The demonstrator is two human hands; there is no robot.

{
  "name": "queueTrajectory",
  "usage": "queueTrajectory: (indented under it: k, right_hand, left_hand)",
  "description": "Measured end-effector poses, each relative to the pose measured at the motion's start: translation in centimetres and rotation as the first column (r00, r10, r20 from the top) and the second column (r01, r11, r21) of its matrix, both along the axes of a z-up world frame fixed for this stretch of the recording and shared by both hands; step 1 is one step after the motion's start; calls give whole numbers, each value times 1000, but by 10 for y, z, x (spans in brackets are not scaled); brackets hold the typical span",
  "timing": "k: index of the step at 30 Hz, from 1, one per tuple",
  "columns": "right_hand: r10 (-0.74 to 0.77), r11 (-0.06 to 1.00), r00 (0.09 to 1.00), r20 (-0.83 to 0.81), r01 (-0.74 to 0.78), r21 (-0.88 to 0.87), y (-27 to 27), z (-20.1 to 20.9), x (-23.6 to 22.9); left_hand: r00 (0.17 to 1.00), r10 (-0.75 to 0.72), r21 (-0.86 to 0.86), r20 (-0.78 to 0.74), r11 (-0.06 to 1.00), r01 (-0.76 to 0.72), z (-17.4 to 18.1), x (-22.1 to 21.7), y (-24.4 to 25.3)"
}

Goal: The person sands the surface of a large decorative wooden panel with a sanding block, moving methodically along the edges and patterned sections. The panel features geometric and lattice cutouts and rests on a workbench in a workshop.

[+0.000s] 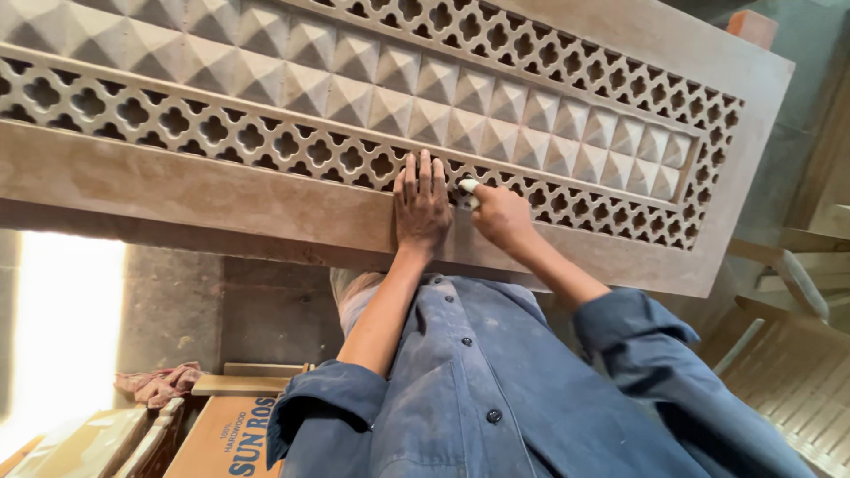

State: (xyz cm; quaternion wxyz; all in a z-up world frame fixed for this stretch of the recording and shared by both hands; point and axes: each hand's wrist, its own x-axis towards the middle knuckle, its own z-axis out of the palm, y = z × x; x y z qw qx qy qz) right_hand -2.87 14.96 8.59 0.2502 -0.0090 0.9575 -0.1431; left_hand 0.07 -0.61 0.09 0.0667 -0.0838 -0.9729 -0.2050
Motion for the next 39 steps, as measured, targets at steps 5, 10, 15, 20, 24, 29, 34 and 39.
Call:
queueTrajectory:
  k: [5, 10, 15, 20, 24, 29, 34, 39]
  right_hand:
    - [38, 997, 993, -111, -30, 73, 10, -31, 22]
    - [205, 976, 973, -102, -197, 88, 17, -44, 22]
    - [79, 995, 992, 97, -84, 45, 14, -27, -2]
    - [-274, 912, 824, 497, 386, -138, 39, 8, -34]
    - [-144, 864, 989, -26, 112, -491, 14, -12, -12]
    - [22, 1000, 993, -119, -22, 3, -36, -56, 10]
    - [111, 993, 948, -298, -120, -12, -33, -59, 26]
    - [170, 985, 965, -199, -160, 65, -41, -51, 15]
  left_hand:
    - [995, 94, 170, -17, 981, -90, 1, 1, 4]
    - [988, 152, 248, 9, 957, -150, 1, -6, -3]
    - [983, 185, 217, -10, 960, -179, -7, -4, 1]
    - [984, 179, 257, -22, 952, -167, -8, -5, -1]
    - [962, 261, 225, -74, 945, -239, -4, 1, -16]
    - [946, 324, 216, -35, 926, -309, 6, 5, -27]
    - [936, 353, 157, -8, 925, -347, 6, 6, -22]
    - [947, 321, 139, -20, 939, -315, 9, 1, -27]
